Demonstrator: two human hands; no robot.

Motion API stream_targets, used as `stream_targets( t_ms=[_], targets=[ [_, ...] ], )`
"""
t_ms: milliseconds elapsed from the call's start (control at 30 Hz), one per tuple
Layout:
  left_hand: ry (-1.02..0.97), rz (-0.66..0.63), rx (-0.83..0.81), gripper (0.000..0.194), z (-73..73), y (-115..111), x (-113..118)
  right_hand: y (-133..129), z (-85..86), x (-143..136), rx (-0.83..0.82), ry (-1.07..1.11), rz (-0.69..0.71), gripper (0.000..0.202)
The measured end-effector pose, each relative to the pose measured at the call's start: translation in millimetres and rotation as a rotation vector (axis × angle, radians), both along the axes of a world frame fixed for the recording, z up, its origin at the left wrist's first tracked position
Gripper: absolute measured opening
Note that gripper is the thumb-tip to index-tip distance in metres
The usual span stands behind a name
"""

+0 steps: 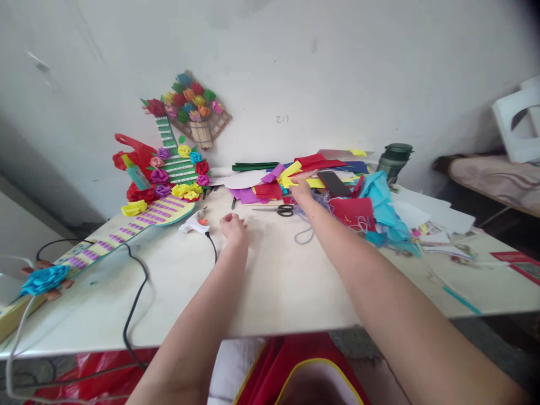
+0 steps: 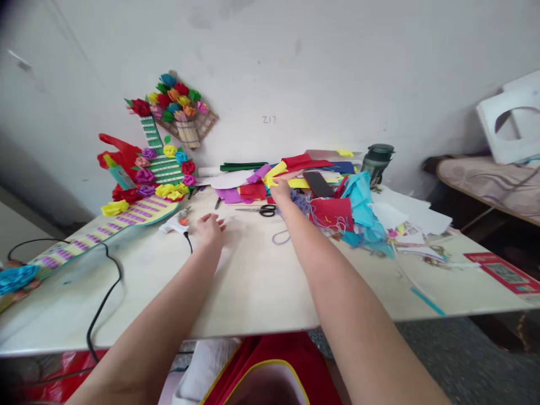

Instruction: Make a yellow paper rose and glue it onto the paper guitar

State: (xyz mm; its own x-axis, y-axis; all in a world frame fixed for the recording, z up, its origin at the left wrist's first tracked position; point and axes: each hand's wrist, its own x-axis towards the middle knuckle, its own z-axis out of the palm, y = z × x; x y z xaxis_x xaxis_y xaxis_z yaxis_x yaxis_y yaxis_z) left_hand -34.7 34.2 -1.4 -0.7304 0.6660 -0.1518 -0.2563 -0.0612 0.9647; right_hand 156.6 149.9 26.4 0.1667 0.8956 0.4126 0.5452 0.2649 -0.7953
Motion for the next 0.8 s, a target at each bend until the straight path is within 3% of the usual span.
stream_targets(
  t_ms=[67, 200, 300, 433, 600, 700, 800],
  targets=[
    [0.063, -0.052, 0.001, 0.013, -5.8, 6.3, 9.6, 7.6, 3.9, 10.2, -0.013, -0.105, -0.033, 0.041],
    [0.307, -0.169, 0.035, 0.012, -22.7, 14.0, 16.2, 17.1, 16.6, 23.8, -0.034, -0.737, -0.102, 0.046],
    [0.334, -0.224, 0.05, 0.012, -28.3, 13.6, 16.8, 28.2, 23.7, 24.6, -0.044, -0.898, -0.082, 0.046],
    [0.302, -0.225, 0.079, 0.014, -26.5, 10.2, 17.6, 52.7, 26.6, 17.3, -0.065, -1.01, -0.01, 0.043],
    [0.288, -0.23, 0.08, 0.013, -23.3, 7.5, 18.5, 84.9, 27.8, 8.8, -0.028, -0.929, 0.069, 0.023],
    [0.295, -0.235, 0.068, 0.014, -23.0, 7.2, 18.5, 93.7, 27.2, 8.6, -0.068, -0.947, 0.07, 0.015],
    [0.304, -0.241, 0.068, 0.015, -23.4, 7.8, 18.3, 91.4, 26.3, 12.8, -0.053, -1.003, 0.028, 0.021]
  ],
)
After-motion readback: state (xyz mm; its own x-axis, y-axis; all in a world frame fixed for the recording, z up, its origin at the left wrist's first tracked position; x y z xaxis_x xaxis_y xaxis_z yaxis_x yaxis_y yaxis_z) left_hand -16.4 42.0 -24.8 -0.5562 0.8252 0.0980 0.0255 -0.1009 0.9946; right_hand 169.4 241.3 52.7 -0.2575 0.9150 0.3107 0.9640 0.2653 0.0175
